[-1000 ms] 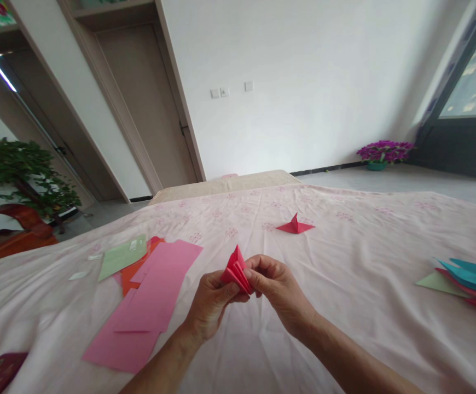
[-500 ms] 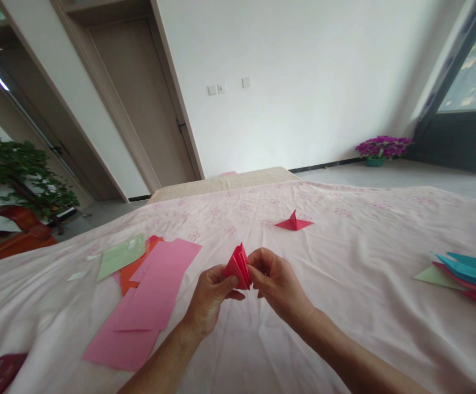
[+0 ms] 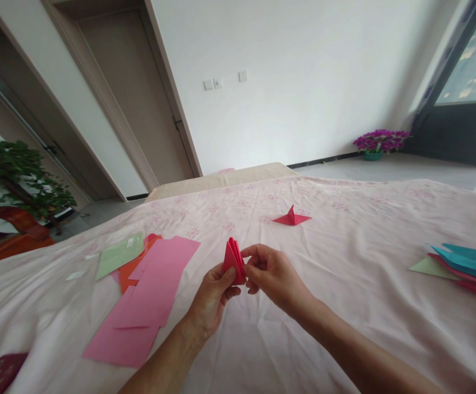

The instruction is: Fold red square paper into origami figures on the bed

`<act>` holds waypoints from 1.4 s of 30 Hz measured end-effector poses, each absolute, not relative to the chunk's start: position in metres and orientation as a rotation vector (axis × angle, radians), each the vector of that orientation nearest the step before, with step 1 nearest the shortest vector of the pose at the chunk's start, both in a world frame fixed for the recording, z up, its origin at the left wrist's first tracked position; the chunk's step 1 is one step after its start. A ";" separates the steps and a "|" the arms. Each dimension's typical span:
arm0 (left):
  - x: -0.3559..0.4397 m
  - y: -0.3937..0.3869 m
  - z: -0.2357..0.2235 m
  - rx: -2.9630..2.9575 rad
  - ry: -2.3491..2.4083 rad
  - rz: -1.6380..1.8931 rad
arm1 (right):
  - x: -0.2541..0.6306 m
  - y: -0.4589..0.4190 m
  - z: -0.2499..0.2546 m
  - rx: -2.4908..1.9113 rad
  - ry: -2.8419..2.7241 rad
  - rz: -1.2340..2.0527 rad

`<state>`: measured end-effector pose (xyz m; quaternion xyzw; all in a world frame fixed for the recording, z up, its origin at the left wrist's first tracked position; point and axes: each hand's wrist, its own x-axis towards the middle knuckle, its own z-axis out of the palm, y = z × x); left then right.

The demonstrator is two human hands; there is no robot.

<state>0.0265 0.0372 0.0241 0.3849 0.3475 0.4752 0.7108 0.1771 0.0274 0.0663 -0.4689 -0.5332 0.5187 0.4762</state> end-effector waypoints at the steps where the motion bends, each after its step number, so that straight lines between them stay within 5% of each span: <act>1: 0.027 0.037 0.025 0.817 0.758 1.062 | 0.177 0.028 0.065 -1.108 -1.273 1.290; 26: 0.029 0.036 0.024 0.537 0.726 1.208 | 0.188 0.020 0.068 -1.149 -2.002 0.144; 37: 0.032 0.034 0.023 0.368 0.639 1.237 | 0.171 0.021 0.051 -1.160 -1.518 0.866; 42: 0.036 0.030 0.021 0.497 0.600 1.196 | 0.166 0.017 0.051 -1.095 -1.472 0.887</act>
